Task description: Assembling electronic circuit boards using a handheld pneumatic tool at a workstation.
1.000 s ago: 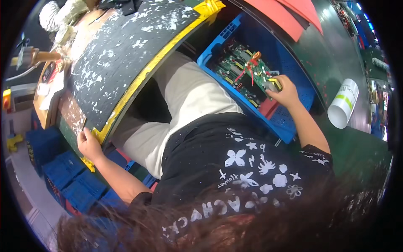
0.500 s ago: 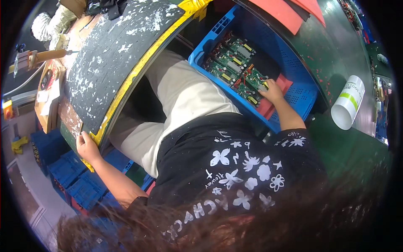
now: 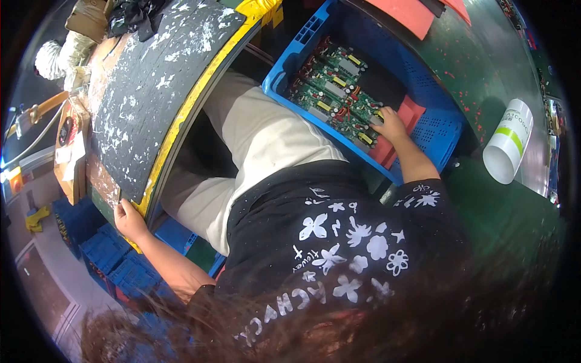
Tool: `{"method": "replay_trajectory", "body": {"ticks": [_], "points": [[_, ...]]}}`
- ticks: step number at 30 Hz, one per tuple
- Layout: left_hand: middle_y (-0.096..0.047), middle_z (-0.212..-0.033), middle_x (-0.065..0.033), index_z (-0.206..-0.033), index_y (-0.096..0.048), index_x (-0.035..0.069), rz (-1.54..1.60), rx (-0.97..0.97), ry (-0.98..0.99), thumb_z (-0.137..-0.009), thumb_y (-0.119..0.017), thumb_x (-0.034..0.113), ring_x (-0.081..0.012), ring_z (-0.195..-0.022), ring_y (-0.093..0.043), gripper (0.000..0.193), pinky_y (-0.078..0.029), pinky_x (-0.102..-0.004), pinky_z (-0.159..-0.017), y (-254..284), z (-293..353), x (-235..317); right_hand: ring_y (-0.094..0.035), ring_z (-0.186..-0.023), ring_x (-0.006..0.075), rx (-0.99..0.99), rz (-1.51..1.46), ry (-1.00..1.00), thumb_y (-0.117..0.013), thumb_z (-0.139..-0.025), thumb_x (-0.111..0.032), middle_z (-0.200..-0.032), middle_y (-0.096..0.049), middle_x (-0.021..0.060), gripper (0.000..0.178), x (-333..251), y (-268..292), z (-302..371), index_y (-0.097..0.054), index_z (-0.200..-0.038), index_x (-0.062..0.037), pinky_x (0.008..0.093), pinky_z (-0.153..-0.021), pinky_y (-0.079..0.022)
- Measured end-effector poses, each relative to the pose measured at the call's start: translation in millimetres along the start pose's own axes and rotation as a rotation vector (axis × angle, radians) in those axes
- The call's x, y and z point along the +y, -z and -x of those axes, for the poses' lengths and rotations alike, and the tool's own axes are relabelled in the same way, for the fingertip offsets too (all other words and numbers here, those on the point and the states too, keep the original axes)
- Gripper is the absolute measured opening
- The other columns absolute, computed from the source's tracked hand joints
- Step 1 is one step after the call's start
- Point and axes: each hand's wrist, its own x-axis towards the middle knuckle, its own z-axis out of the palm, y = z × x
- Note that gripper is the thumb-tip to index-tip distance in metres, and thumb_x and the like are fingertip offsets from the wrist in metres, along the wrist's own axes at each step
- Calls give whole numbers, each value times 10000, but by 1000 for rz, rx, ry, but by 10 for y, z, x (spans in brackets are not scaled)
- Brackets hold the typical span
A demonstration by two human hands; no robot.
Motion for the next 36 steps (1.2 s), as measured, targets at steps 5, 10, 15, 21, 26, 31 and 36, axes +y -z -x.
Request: {"method": "replay_trajectory", "body": {"ticks": [5,10,15,21,26,31,36], "points": [[-508,-600,-20,-658,-505,14,-4,-19,9,-919,-558,236,-104,-573,-447,347,-384,-292,-558,13,-6,-2,-541,-1097,339,11,-10,2,-793,-676,-316,-1164,-556,144,592,-19,6,0,-572,-1139,-21,397,-929,-464],[-507,-599,-21,-659,-504,12,-14,-1,1,-922,-554,233,-108,-573,-446,348,-385,-297,-558,6,-21,-38,-546,-1088,343,15,-20,-16,-796,-673,-323,-1152,-557,139,598,-62,-18,-4,-563,-1136,-26,404,-921,-466],[-519,-648,-18,-724,-537,-2,6,-46,29,-928,-545,258,-101,-622,-435,330,-394,-296,-599,33,-2,-54,-552,-1075,342,9,-9,-40,-803,-667,-313,-1139,-563,140,604,-90,16,-22,-566,-1144,-28,398,-913,-467],[-519,-643,-23,-725,-539,-2,3,-49,35,-928,-547,264,-106,-613,-439,334,-394,-296,-596,32,-3,-24,-554,-1071,341,12,-17,-45,-805,-665,-304,-1132,-565,138,593,-63,-4,5,-567,-1136,-32,397,-909,-468],[-519,-633,-21,-708,-532,3,5,-47,7,-928,-547,264,-110,-597,-443,342,-389,-300,-577,31,-14,-106,-548,-1086,341,2,-5,-51,-798,-674,-298,-1147,-558,144,599,-72,5,-5,-556,-1151,-27,396,-920,-463],[-509,-614,-11,-695,-533,16,25,-45,40,-929,-545,258,-100,-577,-439,338,-378,-289,-554,19,-7,-82,-538,-1105,339,-2,-35,-53,-793,-682,-295,-1167,-548,150,606,-53,-1,-5,-549,-1164,-21,392,-934,-456],[-499,-608,-3,-683,-525,23,16,-36,25,-932,-544,256,-92,-574,-435,341,-370,-283,-548,7,-9,-114,-528,-1120,349,-7,-25,-53,-792,-683,-295,-1189,-538,154,612,-55,15,7,-547,-1174,-24,392,-945,-451]]}}
